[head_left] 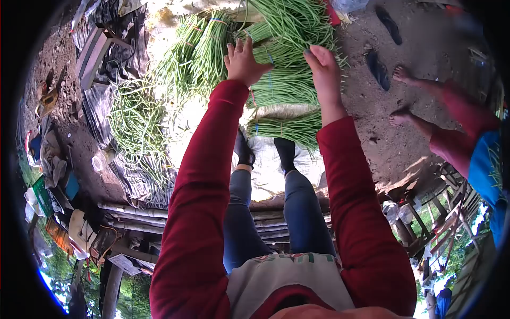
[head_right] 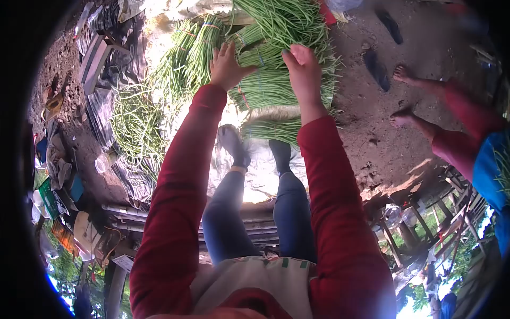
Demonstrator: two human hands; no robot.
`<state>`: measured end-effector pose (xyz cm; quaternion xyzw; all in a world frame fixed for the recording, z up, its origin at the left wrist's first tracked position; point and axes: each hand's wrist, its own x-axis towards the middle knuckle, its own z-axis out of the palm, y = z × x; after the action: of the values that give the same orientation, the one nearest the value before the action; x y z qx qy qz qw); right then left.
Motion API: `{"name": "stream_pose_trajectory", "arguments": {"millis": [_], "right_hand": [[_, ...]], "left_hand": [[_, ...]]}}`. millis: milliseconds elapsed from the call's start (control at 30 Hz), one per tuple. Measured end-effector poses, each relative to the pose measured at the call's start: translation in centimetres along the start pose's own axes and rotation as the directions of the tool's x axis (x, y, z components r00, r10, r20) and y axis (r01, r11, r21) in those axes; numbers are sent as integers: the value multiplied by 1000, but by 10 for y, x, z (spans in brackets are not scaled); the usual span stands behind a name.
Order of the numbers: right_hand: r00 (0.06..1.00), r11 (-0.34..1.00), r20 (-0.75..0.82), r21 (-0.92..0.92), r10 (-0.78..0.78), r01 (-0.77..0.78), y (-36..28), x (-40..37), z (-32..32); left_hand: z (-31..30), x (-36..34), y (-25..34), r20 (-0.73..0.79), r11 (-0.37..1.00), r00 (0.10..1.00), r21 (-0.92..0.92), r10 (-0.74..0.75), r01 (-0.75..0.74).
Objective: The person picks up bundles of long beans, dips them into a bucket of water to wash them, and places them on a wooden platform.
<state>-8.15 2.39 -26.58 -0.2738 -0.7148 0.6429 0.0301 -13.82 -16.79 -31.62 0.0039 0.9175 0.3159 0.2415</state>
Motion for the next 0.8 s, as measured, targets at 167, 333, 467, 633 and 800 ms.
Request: {"name": "stream_pose_trajectory", "arguments": {"millis": [167, 333, 467, 633, 800], "right_hand": [[444, 422, 47, 239, 895, -875, 199, -160, 8], [525, 238, -12, 900, 851, -365, 293, -139, 45], [402, 160, -21, 935, 915, -316, 306, -103, 42], [373, 18, 45, 987, 927, -163, 322, -66, 31], [427, 37, 82, 964, 901, -264, 327, -63, 26]], "left_hand": [[66, 24, -38, 147, 968, 979, 188, 138, -165], [102, 108, -48, 242, 965, 956, 164, 163, -205], [141, 161, -71, 536, 696, 763, 390, 360, -603], [185, 196, -78, 415, 888, 885, 297, 210, -350], [188, 203, -60, 411, 907, 898, 419, -154, -36]]}}
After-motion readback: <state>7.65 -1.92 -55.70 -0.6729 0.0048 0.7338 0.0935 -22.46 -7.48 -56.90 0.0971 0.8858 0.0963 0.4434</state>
